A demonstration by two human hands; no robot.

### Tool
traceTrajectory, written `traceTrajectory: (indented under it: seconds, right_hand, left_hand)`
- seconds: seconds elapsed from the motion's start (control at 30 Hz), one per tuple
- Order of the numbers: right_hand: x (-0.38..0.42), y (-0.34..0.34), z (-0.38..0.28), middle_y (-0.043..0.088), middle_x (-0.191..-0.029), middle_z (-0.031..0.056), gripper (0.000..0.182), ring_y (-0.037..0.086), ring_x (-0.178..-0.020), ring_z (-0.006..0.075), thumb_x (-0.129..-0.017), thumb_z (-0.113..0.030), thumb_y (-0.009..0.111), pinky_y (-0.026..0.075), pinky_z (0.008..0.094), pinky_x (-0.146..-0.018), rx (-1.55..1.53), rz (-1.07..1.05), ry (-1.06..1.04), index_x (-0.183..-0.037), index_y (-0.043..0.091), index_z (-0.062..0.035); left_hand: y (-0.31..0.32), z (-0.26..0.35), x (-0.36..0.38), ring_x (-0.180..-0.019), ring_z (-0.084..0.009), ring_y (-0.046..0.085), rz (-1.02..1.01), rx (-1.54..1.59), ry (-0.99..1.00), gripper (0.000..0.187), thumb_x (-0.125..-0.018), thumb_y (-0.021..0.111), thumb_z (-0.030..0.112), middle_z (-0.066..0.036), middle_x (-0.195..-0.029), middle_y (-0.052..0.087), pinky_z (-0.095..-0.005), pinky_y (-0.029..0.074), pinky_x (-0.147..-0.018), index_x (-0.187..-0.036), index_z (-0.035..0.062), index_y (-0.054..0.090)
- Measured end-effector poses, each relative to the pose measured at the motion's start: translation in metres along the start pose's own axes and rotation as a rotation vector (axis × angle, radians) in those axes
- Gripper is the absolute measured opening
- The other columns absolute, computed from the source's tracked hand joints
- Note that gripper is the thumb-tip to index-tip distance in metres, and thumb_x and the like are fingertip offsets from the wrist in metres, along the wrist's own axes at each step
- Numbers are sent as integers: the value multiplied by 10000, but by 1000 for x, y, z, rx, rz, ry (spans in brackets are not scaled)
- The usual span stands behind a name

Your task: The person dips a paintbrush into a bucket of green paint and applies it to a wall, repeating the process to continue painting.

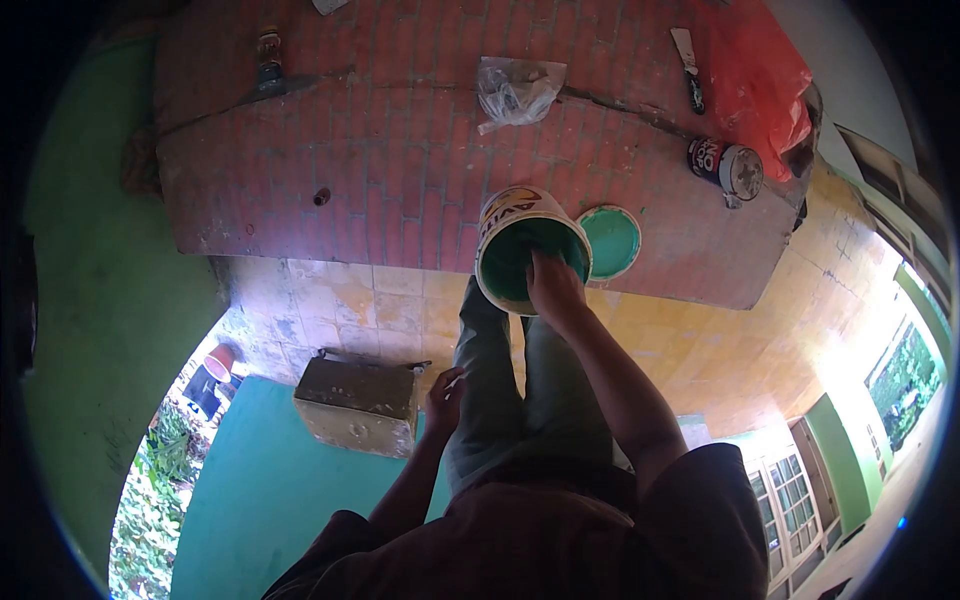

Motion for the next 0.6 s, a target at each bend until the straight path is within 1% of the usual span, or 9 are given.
traceTrajectory:
  seconds: [0.07, 0.17, 0.27, 0.37, 0.43, 0.47, 0.53, 0.57, 0.6]
  right_hand:
    - [-5, 10, 7, 620, -1015, 245, 299, 622, -924, 408, -920, -214, 507, 505, 521, -796, 24, -14, 37, -1164, 550, -45]
    - [-9, 17, 10, 620, -1008, 240, 294, 625, -920, 406, -918, -223, 508, 510, 518, -793, 31, 31, 9, -1157, 557, -59]
    - [-5, 11, 7, 621, -988, 233, 285, 624, -914, 415, -915, -219, 512, 512, 514, -797, 52, 60, 23, -1146, 566, -63]
    - [5, -5, 2, 629, -1001, 239, 288, 626, -918, 406, -916, -221, 514, 508, 504, -802, -8, 31, 42, -1145, 582, -59]
    - [21, -27, -2, 643, -994, 250, 296, 623, -924, 405, -919, -225, 524, 499, 491, -790, -178, 85, 79, -1143, 609, -52]
    - [26, -29, 2, 643, -994, 250, 296, 623, -924, 405, -919, -225, 524, 499, 491, -790, -179, 92, 80, -1143, 609, -52]
    - [36, -34, 19, 666, -914, 224, 314, 657, -865, 349, -919, -236, 547, 499, 440, -748, -405, 106, 104, -1143, 625, -29]
    - [40, -39, 26, 666, -914, 224, 314, 657, -865, 349, -919, -236, 547, 499, 440, -748, -407, 111, 104, -1143, 625, -29]
    - [45, -41, 34, 664, -867, 197, 323, 658, -821, 302, -917, -240, 559, 497, 408, -733, -537, 76, 151, -1140, 626, -16]
  left_hand:
    - [-9, -4, -1, -1115, -263, 603, 6, 11, 3, 273, -903, 600, 169, -136, -1144, 647, -361, 454, -936, -1144, 42, 621]
    - [-19, -15, -1, -1112, -269, 605, -2, -40, 19, 272, -903, 599, 172, -135, -1145, 647, -366, 455, -937, -1140, 42, 622]
    - [-26, -13, 3, -1116, -271, 601, -4, -48, 2, 277, -902, 601, 186, -129, -1150, 646, -373, 456, -938, -1140, 47, 624]
    - [-30, -14, 5, -1123, -271, 597, -9, -78, 27, 285, -903, 599, 204, -123, -1160, 644, -378, 456, -938, -1145, 55, 624]
    - [-30, -20, 5, -1126, -271, 595, -13, -78, 31, 287, -903, 600, 208, -122, -1164, 642, -380, 454, -941, -1145, 57, 624]
    - [-30, -22, 5, -1129, -271, 593, -16, -75, 33, 289, -903, 601, 212, -121, -1168, 641, -381, 453, -943, -1146, 59, 623]
    - [-29, -21, 5, -1130, -271, 592, -20, -86, 35, 288, -903, 602, 214, -122, -1170, 641, -381, 451, -948, -1144, 58, 623]
    - [-28, -22, 5, -1132, -271, 592, -20, -96, 29, 288, -903, 603, 215, -123, -1171, 640, -381, 448, -952, -1142, 57, 623]
    - [-28, -21, 5, -1132, -271, 592, -21, -100, 33, 288, -903, 603, 215, -123, -1171, 640, -381, 448, -952, -1142, 57, 623]
Point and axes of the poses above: each hand's wrist, its own x-axis away from the middle knuckle, its own y-axis out of the palm, z = x × y, the point moved 8 cm from there along -x, towards the middle knuckle
